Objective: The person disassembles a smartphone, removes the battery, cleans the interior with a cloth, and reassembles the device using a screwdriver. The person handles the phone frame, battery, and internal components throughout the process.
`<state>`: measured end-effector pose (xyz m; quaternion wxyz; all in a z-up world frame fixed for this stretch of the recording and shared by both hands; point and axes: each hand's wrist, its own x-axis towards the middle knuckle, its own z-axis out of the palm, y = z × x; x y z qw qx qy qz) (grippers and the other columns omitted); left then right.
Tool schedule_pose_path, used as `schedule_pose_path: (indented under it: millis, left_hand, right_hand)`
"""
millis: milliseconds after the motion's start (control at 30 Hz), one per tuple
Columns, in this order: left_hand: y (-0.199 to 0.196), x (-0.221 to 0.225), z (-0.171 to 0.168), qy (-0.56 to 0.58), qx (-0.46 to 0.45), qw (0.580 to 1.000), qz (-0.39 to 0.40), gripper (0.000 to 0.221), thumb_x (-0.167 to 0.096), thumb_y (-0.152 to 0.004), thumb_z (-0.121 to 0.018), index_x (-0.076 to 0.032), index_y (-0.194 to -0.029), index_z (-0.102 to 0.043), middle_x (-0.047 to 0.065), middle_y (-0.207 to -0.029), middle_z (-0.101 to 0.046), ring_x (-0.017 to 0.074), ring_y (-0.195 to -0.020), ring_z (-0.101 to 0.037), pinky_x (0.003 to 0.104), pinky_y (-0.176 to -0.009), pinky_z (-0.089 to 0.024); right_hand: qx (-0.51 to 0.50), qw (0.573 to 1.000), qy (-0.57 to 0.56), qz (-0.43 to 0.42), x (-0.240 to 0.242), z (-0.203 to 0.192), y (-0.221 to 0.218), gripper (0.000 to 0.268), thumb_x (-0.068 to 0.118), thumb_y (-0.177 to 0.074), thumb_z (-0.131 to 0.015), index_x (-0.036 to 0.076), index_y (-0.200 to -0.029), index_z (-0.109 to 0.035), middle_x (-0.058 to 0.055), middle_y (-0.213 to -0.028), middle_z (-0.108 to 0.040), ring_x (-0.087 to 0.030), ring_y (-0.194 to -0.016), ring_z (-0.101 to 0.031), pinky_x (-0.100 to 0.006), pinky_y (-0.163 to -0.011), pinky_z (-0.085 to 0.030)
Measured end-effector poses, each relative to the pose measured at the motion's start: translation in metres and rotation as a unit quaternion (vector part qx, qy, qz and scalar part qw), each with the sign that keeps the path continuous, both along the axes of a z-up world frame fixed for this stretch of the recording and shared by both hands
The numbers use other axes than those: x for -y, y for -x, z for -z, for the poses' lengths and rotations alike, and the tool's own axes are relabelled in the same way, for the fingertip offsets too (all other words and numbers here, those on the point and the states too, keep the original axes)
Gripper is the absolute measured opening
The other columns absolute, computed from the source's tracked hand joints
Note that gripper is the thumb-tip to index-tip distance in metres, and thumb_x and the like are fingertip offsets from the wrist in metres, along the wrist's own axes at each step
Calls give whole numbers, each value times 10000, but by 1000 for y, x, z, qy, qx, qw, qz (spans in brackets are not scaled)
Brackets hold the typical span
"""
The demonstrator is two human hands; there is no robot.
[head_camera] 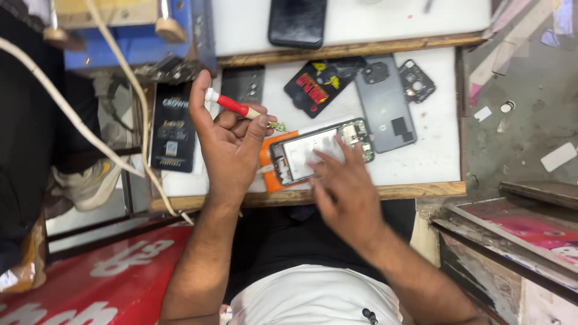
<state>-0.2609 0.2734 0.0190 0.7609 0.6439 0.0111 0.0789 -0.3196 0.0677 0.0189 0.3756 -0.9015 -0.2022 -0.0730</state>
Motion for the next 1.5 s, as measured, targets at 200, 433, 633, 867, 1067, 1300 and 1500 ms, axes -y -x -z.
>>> schedule_pose_path:
  millis: [200,433,633,867,1067,1300,1500]
  left_hand:
    - [10,-1,5,37,13,999,-23,808,63,-1053,-665,-134,-1620,-124,167,-1161,-675,199,-1062,-730,320,-943,-634]
    - [14,1,5,50,9,998,-27,815,83,-1038,-668,-133,-1611,-131,168,-1167,-659,179,-1042,-712,316,-912,-630]
    - [21,4,9,63,19,997,-35,809,85,-1064,-667,-136,-1626,-128,170,-1182,-667,167,-1051,-711,304,-950,-624]
    - [28,9,14,16,15,999,-32,821,71,-1054,-681,-130,-1624,-126,142,-1168,-667,155,-1067,-705,282,-941,-597]
    - [34,14,20,10,47,999,-24,805,63,-1076,-693,-137,-1606,-120,122,-1142,-639,148,-1081,-697,284,-978,-604]
    - [44,4,26,-28,52,998,-19,784,66,-1094,-678,-152,-1589,-110,135,-1150,-665,165,-1109,-712,304,-1008,-622]
    - [54,-1,31,-8,20,999,-34,805,68,-1085,-680,-134,-1617,-110,144,-1146,-675,163,-1103,-717,303,-991,-625]
  right_hand:
    - [30,999,2,12,-18,-4,-52,313,157,-906,-820,122,-1203,-729,-81,-1318,-699,-369,-1481,-437,-602,-1232,-303]
    - [9,999,-35,0,-25,1,-58,148,150,-906,-826,141,-1044,-775,-43,-1279,-726,-324,-1492,-454,-587,-1261,-297]
    - [2,999,-42,12,-23,9,-56,96,142,-923,-826,127,-995,-765,-41,-1249,-740,-324,-1489,-475,-577,-1273,-301]
    - [-2,999,-38,15,-22,6,-54,93,160,-923,-832,130,-971,-759,-36,-1214,-746,-314,-1466,-501,-573,-1271,-307]
    - [-3,1000,-5,26,-18,3,-48,90,133,-918,-823,124,-978,-755,-14,-1201,-739,-307,-1464,-505,-597,-1283,-294]
    - [24,997,78,8,-7,0,-40,121,144,-897,-836,148,-999,-771,-11,-1236,-729,-354,-1464,-465,-650,-1240,-276]
    - [28,991,129,-12,3,0,-34,210,146,-907,-815,181,-1114,-798,5,-1273,-731,-360,-1477,-453,-699,-1229,-229]
